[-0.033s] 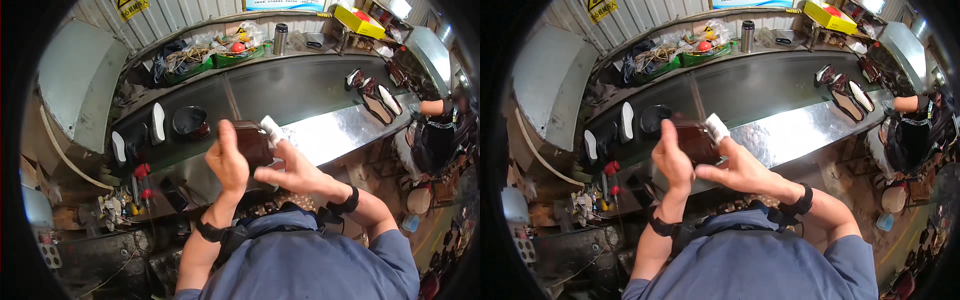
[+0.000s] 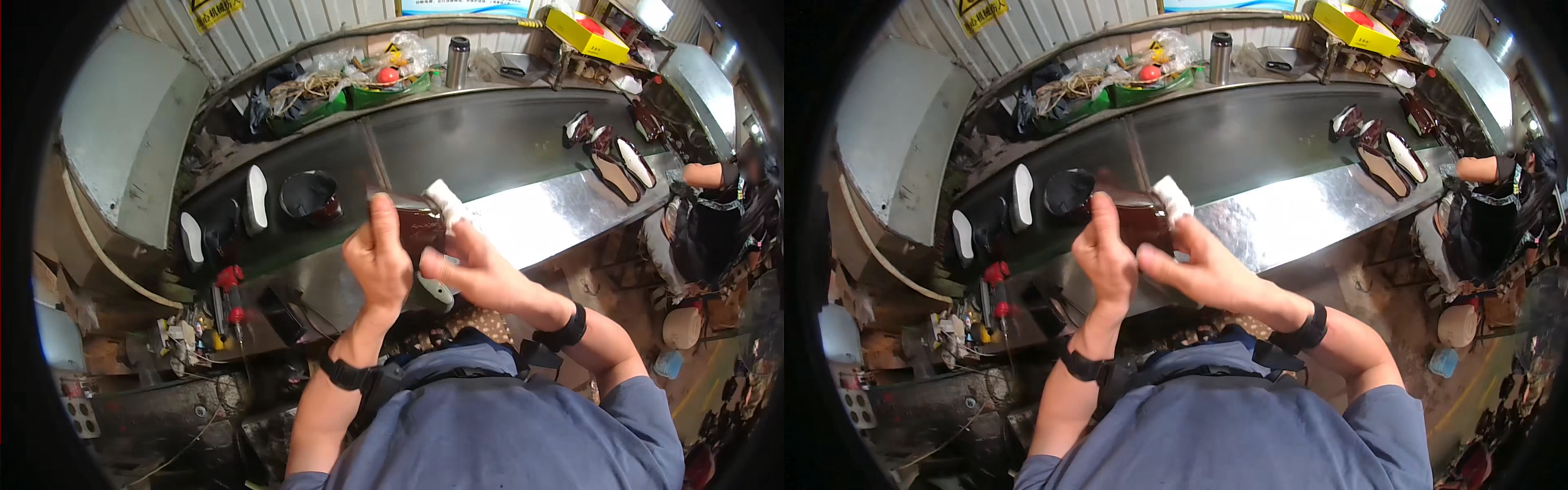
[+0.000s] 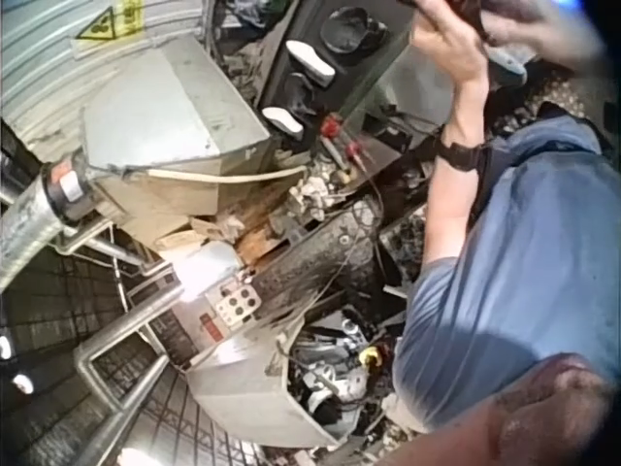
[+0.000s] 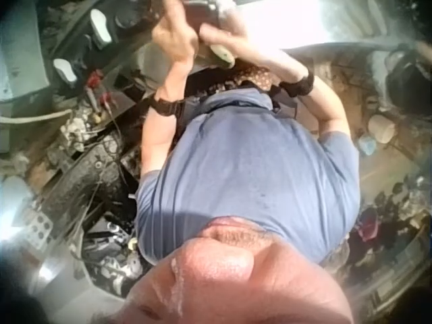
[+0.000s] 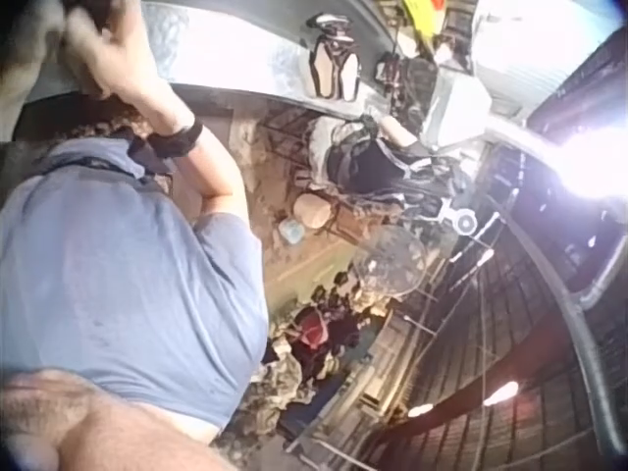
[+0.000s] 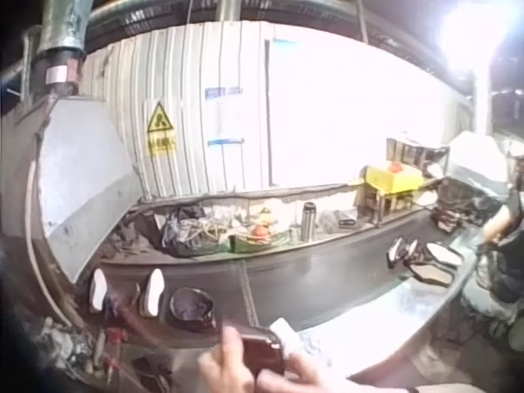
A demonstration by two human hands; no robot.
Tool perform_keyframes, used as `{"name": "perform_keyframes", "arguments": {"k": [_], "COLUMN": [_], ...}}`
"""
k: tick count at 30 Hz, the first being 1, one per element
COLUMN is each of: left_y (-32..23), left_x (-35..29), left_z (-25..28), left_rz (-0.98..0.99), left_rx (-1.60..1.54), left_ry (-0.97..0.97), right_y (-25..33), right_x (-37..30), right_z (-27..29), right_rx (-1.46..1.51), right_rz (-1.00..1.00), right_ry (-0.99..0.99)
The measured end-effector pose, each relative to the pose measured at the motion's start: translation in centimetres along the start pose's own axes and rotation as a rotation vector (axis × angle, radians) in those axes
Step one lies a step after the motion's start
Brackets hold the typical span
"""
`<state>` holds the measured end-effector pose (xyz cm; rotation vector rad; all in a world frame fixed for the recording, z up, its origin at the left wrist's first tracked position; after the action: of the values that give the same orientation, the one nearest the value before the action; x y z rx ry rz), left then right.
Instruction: Operating industrial machinery to shape and attach components of footwear.
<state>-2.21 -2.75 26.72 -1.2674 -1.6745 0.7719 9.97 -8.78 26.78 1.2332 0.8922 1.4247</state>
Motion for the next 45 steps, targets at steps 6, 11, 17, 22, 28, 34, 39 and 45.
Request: {"name": "perform_keyframes", "arguments": {"k": [6, 11, 17, 22, 28, 34, 39, 45], "left_y": [4.3, 13.2, 21.0, 23.7, 26.2, 25.2, 25.5, 24.8], "left_x": [-1.3, -2.2, -1.7, 1.2, 5.6, 3.0, 1.5, 0.1], "left_z": [2.4, 9.3, 14.6, 15.8, 16.3, 18.0, 18.8, 14.4], "left_rz": [-0.135, 1.053, 1.309, 0.994, 0.415, 0.457, 0.661, 0.574], "left_rx": [0.130, -0.629, -0.567, 0.091, 0.781, 0.763, 0.648, 0.968], "left_ry": [0.167, -0.164, 0.050, 0.020, 0.027, -0.101, -0.087, 0.019], "right_y": [-4.2, -5.9, -13.7, -18.8, -20.8, -23.2, -23.0, -25.1], "right_x": [-0.5, -2.6, -13.0, -15.4, -11.6, -11.0, -11.7, -12.6], "right_z": [-0.7, 0.6, -1.4, -4.2, -4.4, -3.5, -3.7, -3.4], "right_rx": [0.431, -0.429, -1.044, -1.011, -0.755, -0.409, -0.414, -0.353], "right_rz": [-0.509, -0.390, 0.356, 0.332, 0.025, -0.121, -0.098, -0.183], "right_ry": [-0.087, 0.230, 0.459, 0.372, -0.104, -0.030, 0.123, 0.116]}}
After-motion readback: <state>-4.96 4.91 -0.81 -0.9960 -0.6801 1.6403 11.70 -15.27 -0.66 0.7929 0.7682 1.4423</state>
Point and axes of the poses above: each hand's wrist, its own x-axis towards the middle knuckle, its own z-axis out of the back of the hand, y = z × x, the point moved 5 cm from there along x, towards the middle knuckle, and after that the axes turned 14 degrees about -x, right-handed, at the moved point
